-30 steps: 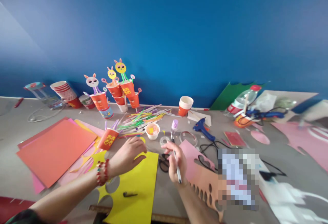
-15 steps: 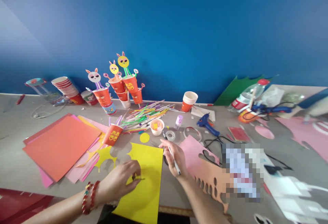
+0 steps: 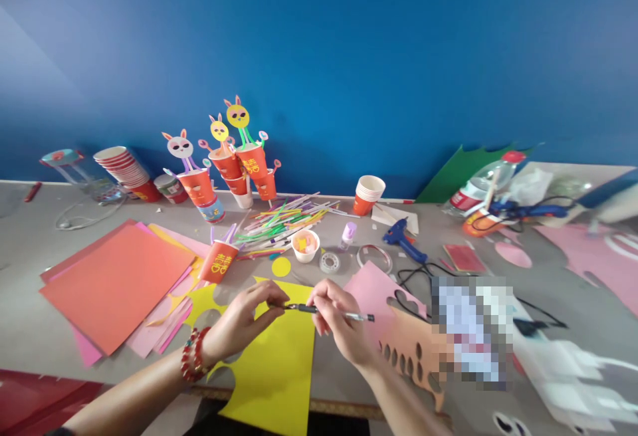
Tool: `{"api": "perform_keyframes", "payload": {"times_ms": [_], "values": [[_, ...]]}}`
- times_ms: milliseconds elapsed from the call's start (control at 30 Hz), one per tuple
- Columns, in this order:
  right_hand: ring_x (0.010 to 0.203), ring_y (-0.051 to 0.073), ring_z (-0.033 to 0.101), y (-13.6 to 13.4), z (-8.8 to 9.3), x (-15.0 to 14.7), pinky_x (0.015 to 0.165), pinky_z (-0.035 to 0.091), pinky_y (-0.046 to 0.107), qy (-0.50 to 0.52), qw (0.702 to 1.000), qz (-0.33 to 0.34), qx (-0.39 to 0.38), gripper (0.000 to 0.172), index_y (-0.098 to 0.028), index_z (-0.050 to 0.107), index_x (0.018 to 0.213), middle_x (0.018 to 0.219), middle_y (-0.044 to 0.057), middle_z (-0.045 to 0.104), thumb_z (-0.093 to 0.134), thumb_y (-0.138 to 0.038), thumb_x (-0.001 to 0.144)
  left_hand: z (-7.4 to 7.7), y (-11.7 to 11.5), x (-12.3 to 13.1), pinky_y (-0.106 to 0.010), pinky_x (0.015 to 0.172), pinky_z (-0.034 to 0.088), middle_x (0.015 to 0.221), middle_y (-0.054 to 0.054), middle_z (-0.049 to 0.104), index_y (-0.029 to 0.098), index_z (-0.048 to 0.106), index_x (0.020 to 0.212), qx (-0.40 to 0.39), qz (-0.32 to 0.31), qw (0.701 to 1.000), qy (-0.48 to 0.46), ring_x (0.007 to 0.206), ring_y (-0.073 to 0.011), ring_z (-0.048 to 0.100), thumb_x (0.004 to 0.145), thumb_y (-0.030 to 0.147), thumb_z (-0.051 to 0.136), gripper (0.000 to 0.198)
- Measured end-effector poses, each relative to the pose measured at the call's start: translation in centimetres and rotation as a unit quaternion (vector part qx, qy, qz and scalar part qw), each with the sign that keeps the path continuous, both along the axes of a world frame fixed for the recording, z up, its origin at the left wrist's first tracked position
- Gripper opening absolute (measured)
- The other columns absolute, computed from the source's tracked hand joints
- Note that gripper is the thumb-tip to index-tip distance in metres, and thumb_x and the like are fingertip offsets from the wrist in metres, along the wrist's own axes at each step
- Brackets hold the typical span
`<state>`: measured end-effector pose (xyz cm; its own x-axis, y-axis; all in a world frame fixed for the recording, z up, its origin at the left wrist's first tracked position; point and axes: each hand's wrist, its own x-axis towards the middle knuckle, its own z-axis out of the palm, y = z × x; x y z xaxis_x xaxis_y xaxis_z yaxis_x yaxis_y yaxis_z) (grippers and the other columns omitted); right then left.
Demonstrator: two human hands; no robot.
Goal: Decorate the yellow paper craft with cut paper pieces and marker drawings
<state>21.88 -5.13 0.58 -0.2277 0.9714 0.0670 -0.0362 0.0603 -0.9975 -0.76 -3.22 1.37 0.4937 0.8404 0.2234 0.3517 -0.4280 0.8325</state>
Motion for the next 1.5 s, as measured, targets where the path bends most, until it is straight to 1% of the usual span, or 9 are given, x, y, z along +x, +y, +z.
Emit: {"api": "perform_keyframes", "payload": {"times_ms": [333, 467, 567, 933, 1033, 1133, 1233, 1333, 1500], "values": [[0.046, 0.011, 0.044, -0.4, -0.5, -1.3, 0.049, 0.032, 0.023, -0.002, 0.999, 0.049, -0.017, 0.038, -0.019, 0.058, 0.085, 0.055, -0.005, 0.050, 0.047, -0.052, 0.098, 0.4, -0.3, 0.4, -0.025, 0.075, 0.049, 0.093, -0.005, 0.071, 0.019, 0.065, 0.102, -0.051, -0.057, 0.997, 0.012, 0.083, -0.0162, 0.065, 0.093, 0.022, 0.055, 0.013], [0.044, 0.010, 0.041, -0.8, -0.5, -1.6, 0.048, 0.031, 0.023, 0.009, 0.999, 0.041, -0.019, 0.040, -0.019, 0.058, 0.081, 0.052, -0.006, 0.049, 0.047, -0.053, 0.098, 0.2, -0.5, 0.5, -0.021, 0.060, 0.042, 0.073, -0.001, 0.066, 0.018, 0.064, 0.094, -0.096, -0.074, 0.990, 0.079, 0.063, -0.0129, 0.060, 0.097, 0.031, 0.051, 0.019], [0.042, 0.010, 0.040, -1.0, -0.8, -1.8, 0.046, 0.030, 0.022, 0.019, 0.999, 0.028, -0.033, 0.042, -0.019, 0.057, 0.078, 0.051, -0.006, 0.047, 0.046, -0.055, 0.098, 0.0, -0.6, 0.6, -0.021, 0.058, 0.037, 0.071, 0.000, 0.063, 0.018, 0.061, 0.085, -0.071, -0.079, 0.988, 0.115, 0.063, -0.0129, 0.057, 0.099, 0.035, 0.047, 0.026], [0.040, 0.008, 0.035, -1.0, -2.0, -1.9, 0.043, 0.025, 0.020, 0.038, 0.999, 0.003, -0.032, 0.042, -0.019, 0.053, 0.074, 0.047, -0.008, 0.042, 0.045, -0.052, 0.100, 0.3, -0.8, 1.7, -0.020, 0.055, 0.032, 0.064, 0.003, 0.054, 0.018, 0.056, 0.078, -0.095, -0.095, 0.986, 0.097, 0.058, -0.0108, 0.050, 0.098, 0.033, 0.046, 0.027], [0.040, 0.009, 0.041, -0.3, -2.0, -1.7, 0.043, 0.030, 0.020, 0.036, 0.998, -0.013, -0.044, 0.042, -0.020, 0.056, 0.083, 0.049, -0.007, 0.048, 0.046, -0.057, 0.098, 0.3, 0.0, 1.9, -0.021, 0.056, 0.036, 0.069, 0.002, 0.060, 0.019, 0.059, 0.082, -0.046, -0.092, 0.987, 0.125, 0.061, -0.0120, 0.055, 0.099, 0.031, 0.044, 0.026], [0.045, 0.013, 0.050, 0.3, -2.2, -0.8, 0.045, 0.038, 0.022, 0.021, 0.999, -0.014, -0.045, 0.050, -0.018, 0.059, 0.097, 0.056, -0.003, 0.057, 0.038, -0.064, 0.098, 0.7, 1.3, 1.3, -0.024, 0.063, 0.041, 0.079, -0.001, 0.066, 0.020, 0.062, 0.089, 0.061, -0.055, 0.981, 0.174, 0.071, -0.0160, 0.061, 0.100, 0.030, 0.043, 0.025], [0.047, 0.014, 0.051, 0.0, -2.6, 0.9, 0.045, 0.040, 0.024, -0.070, 0.997, -0.029, -0.027, 0.047, -0.018, 0.062, 0.092, 0.057, -0.001, 0.059, 0.043, -0.061, 0.098, 1.4, 3.1, -0.1, -0.027, 0.068, 0.045, 0.083, -0.004, 0.066, 0.020, 0.064, 0.093, 0.143, -0.013, 0.963, 0.227, 0.077, -0.0190, 0.062, 0.102, 0.031, 0.041, 0.027], [0.054, 0.016, 0.056, -1.0, -2.8, 2.2, 0.049, 0.040, 0.024, -0.218, 0.973, -0.062, 0.040, 0.031, -0.021, 0.061, 0.082, 0.062, -0.002, 0.060, 0.057, -0.048, 0.096, 1.6, 5.0, -0.9, -0.032, 0.079, 0.048, 0.092, -0.005, 0.064, 0.020, 0.067, 0.093, 0.216, -0.012, 0.937, 0.276, 0.087, -0.0211, 0.061, 0.100, 0.028, 0.045, 0.024], [0.059, 0.018, 0.061, -2.3, -2.6, 2.1, 0.054, 0.042, 0.026, -0.352, 0.925, -0.062, 0.131, 0.022, -0.024, 0.057, 0.078, 0.067, -0.001, 0.064, 0.054, -0.033, 0.097, 0.7, 7.7, 0.3, -0.048, 0.097, 0.046, 0.133, -0.010, 0.054, 0.024, 0.071, 0.099, 0.311, 0.009, 0.901, 0.301, 0.120, -0.0303, 0.048, 0.094, 0.026, 0.058, 0.014]]}}
